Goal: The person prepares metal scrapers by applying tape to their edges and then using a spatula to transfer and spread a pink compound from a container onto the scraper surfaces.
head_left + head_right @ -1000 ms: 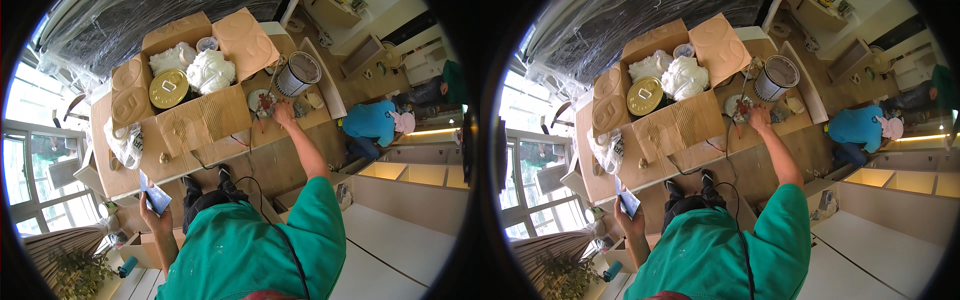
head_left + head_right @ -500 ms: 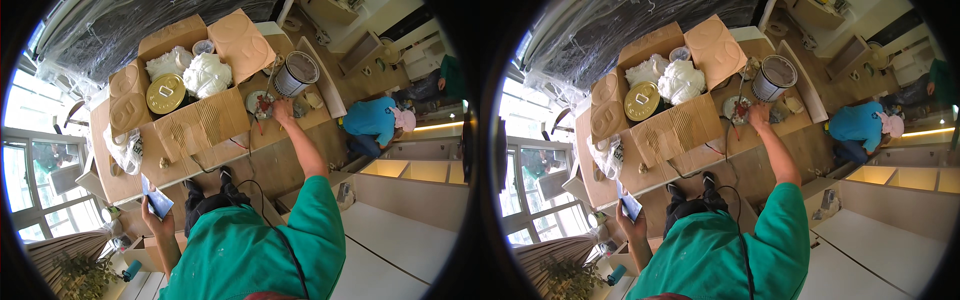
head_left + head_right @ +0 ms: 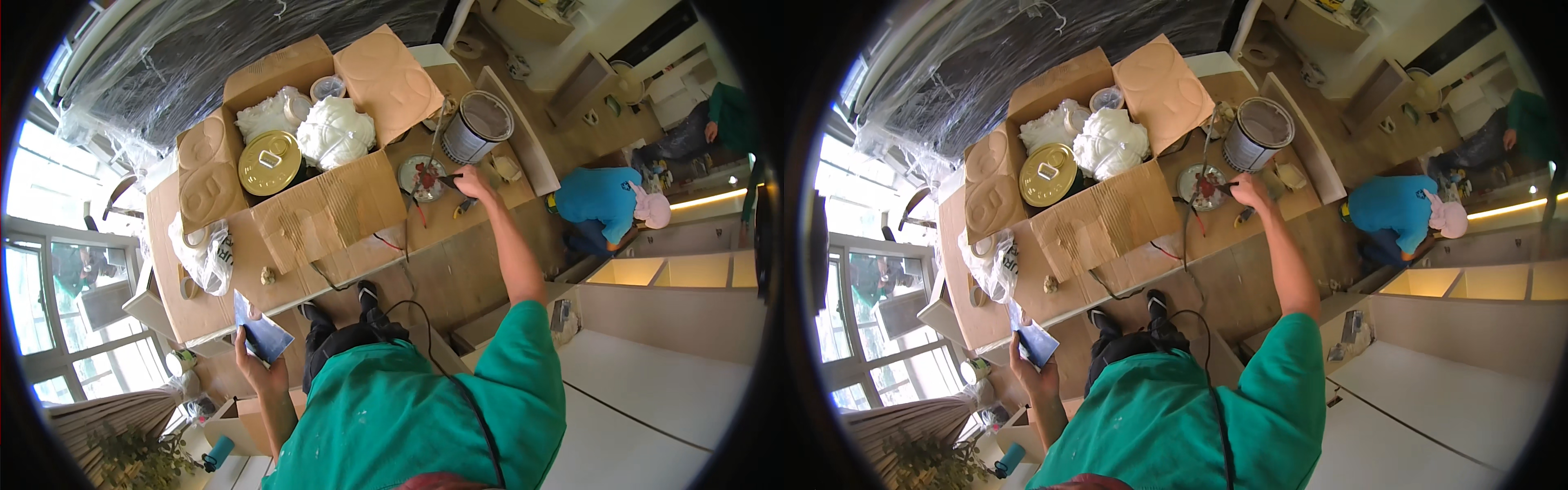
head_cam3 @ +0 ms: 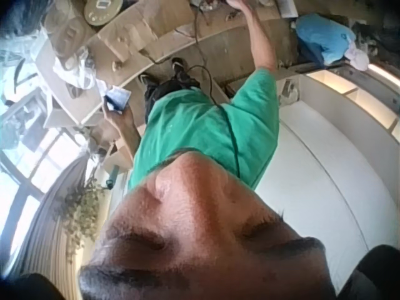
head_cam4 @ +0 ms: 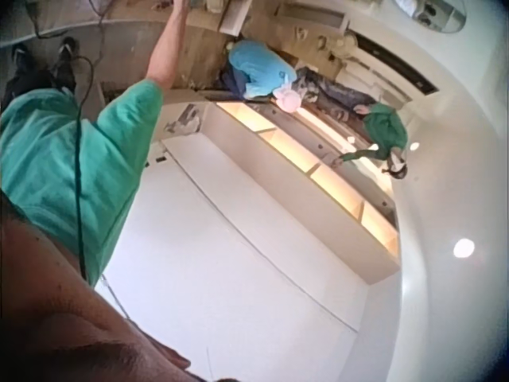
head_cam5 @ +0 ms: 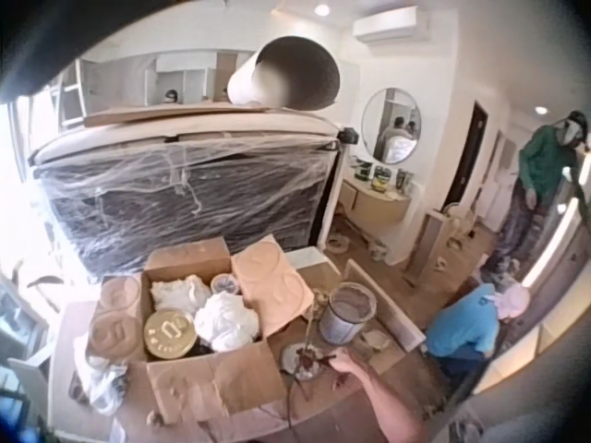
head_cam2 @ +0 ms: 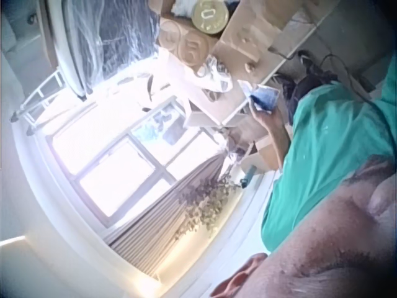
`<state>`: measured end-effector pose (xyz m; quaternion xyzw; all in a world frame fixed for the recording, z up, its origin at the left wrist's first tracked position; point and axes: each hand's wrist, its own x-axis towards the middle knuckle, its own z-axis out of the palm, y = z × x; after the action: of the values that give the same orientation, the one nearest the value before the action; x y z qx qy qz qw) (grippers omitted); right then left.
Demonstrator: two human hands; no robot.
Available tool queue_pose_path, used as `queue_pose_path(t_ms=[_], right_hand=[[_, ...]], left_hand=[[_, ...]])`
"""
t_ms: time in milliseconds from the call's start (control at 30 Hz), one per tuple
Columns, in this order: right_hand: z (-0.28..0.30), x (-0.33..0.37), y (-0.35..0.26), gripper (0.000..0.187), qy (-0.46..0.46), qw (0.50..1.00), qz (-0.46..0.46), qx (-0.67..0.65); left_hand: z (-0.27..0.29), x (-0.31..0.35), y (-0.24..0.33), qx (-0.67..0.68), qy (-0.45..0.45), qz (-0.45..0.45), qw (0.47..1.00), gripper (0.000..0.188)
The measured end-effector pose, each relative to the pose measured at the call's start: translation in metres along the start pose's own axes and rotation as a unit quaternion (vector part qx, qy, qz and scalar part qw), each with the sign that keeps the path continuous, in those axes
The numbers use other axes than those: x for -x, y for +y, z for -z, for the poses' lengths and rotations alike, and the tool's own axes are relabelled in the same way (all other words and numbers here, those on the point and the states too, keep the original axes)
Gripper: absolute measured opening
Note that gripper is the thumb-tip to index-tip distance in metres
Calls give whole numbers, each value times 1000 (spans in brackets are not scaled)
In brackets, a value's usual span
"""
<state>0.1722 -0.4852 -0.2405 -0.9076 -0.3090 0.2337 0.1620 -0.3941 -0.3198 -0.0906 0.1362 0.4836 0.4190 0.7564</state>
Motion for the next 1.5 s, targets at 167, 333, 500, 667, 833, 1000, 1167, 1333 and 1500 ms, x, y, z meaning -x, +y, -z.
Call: queue_pose_path(t_ms=[167,333,500,667,833,1000,1167,1333,1500], right_hand=[[53,58,-14,41,-60,976,-13,-209],[112,144,-80,41,-29,972,118,-199],[132,272,-227,44,87,956,275,-58],[105,337,-326,48,169,886,406,145],[73,343,-376,45,242,828,434,260],[80,362,-403,38,217,831,420,293],[67,374,-447,35,188,827,424,317],[67,383,-476,36,181,837,409,315],[79,391,-497,38,232,820,422,310]], left_hand=[[1,-18,-1,-1,-55,30,998,31],[-40,-23,6,-70,-163,62,982,28],[-67,-51,14,-186,-242,35,952,28],[-102,-38,47,-333,-325,31,885,48],[-110,-17,93,-248,-433,118,859,39],[-88,-30,115,-197,-437,155,864,31],[-82,-30,143,-262,-531,50,804,30],[-73,-41,156,-327,-515,-42,791,31],[-74,-35,169,-285,-483,-24,828,33]])
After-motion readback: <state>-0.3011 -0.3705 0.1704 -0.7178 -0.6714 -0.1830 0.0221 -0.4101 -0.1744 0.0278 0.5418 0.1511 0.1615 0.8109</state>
